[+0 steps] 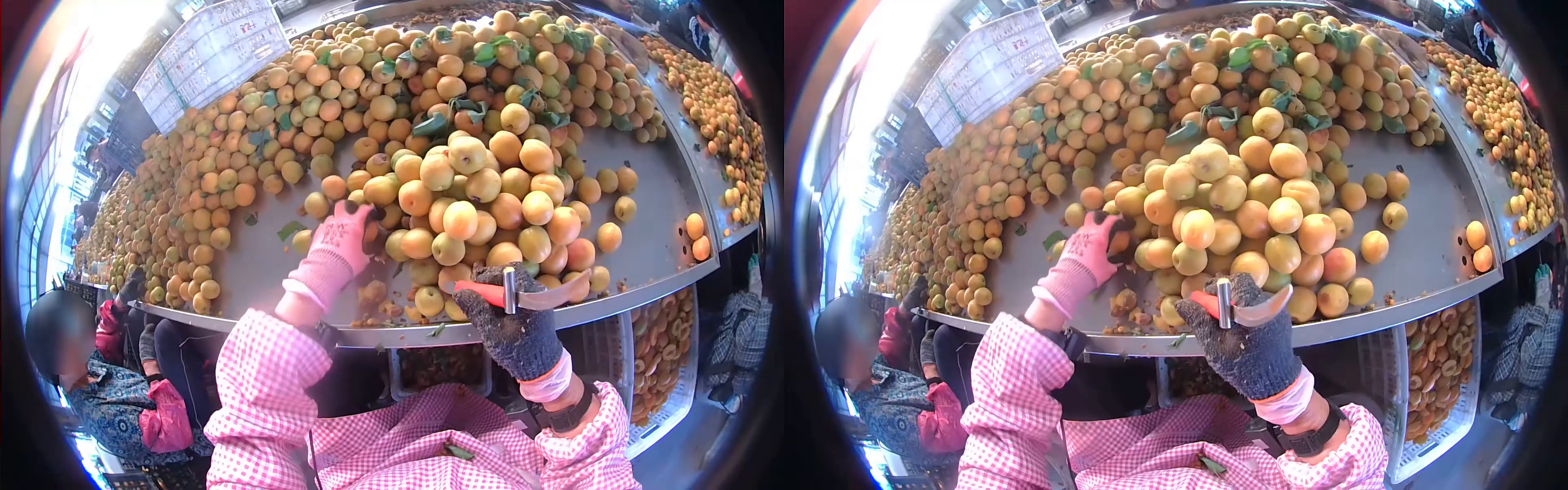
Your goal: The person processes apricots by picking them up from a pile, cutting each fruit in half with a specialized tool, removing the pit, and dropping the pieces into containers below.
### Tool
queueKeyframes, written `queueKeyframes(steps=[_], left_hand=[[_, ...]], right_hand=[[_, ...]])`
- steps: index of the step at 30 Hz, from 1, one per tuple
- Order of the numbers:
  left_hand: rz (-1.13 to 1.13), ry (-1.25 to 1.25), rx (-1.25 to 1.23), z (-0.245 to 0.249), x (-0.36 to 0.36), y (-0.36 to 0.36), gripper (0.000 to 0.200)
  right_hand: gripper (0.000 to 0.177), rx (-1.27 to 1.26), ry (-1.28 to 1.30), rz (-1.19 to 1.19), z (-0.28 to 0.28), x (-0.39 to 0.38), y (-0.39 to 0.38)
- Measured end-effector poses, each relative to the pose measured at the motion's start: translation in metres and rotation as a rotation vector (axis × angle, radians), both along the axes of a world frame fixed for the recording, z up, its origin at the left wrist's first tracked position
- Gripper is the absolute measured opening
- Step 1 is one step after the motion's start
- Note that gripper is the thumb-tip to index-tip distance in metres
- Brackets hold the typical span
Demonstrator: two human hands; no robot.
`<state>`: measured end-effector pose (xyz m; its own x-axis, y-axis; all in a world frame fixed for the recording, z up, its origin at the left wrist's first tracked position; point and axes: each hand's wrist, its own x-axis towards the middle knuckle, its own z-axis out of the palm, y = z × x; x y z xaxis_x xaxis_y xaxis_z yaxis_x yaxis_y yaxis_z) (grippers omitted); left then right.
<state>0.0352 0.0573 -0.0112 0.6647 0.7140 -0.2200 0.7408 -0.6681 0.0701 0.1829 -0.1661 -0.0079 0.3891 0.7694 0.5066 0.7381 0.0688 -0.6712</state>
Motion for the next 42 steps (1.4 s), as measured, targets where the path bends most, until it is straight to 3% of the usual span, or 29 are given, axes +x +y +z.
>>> queueKeyframes(steps=[1, 5, 8, 10, 12, 13, 16, 18, 20, 22, 24, 26, 33, 36, 39, 42], left_hand=[[0.095, 0.118, 0.018, 0.007, 0.008, 0.000, 0.080], [0.228, -0.036, 0.067, 0.007, -0.013, 0.006, 0.079], [0.558, -0.675, -0.657, 0.048, -0.047, -0.023, 0.069], [0.497, -1.181, -1.103, 0.035, -0.088, -0.033, 0.042], [0.714, -1.666, -1.163, 0.013, -0.089, -0.063, 0.057], [0.710, -1.656, -1.116, 0.009, -0.082, -0.074, 0.055], [0.256, -1.507, -0.579, 0.004, -0.072, -0.096, 0.051], [-0.075, -1.204, 0.016, -0.010, -0.069, -0.089, 0.055], [-0.017, -1.346, -0.272, 0.002, -0.056, -0.089, 0.058], [0.054, -1.377, -0.332, 0.000, -0.047, -0.090, 0.059], [0.357, -1.536, -0.859, -0.020, -0.042, -0.081, 0.054], [-0.035, -1.213, -0.214, 0.006, -0.046, -0.084, 0.053], [0.006, -1.163, -0.200, -0.007, -0.053, -0.075, 0.051], [0.141, -1.248, -0.198, -0.004, -0.052, -0.084, 0.048], [0.309, -1.451, -0.316, -0.009, -0.050, -0.089, 0.029], [0.385, -1.404, -0.328, -0.008, -0.052, -0.085, 0.025]], right_hand=[[0.019, -0.009, 0.047, 0.020, 0.002, -0.002, 0.000], [0.020, 0.013, 0.133, 0.068, 0.018, -0.010, 0.000], [0.020, -0.005, 0.112, 0.137, 0.029, -0.014, -0.014], [0.022, -0.124, 0.321, 0.267, 0.028, -0.024, -0.020], [0.022, -0.189, 0.476, 0.421, 0.025, -0.037, -0.022], [0.022, -0.203, 0.487, 0.495, 0.027, -0.041, -0.022], [0.021, -0.307, 0.440, 0.431, 0.020, -0.059, -0.018], [0.022, -0.365, 0.358, 0.441, 0.028, -0.059, -0.013], [0.022, -0.406, 0.342, 0.496, 0.031, -0.057, -0.007], [0.021, -0.307, 0.410, 0.438, 0.029, -0.061, -0.001], [0.021, -0.244, 0.513, 0.365, 0.031, -0.067, 0.009], [0.021, -0.217, 0.660, 0.267, 0.035, -0.074, 0.016], [0.019, -0.325, 0.469, 0.179, 0.023, -0.089, 0.033], [0.024, -0.255, 0.223, 0.096, 0.020, -0.099, 0.036], [0.020, -0.274, 0.030, 0.100, 0.023, -0.106, 0.038], [0.022, -0.263, -0.003, 0.122, 0.021, -0.110, 0.044]])
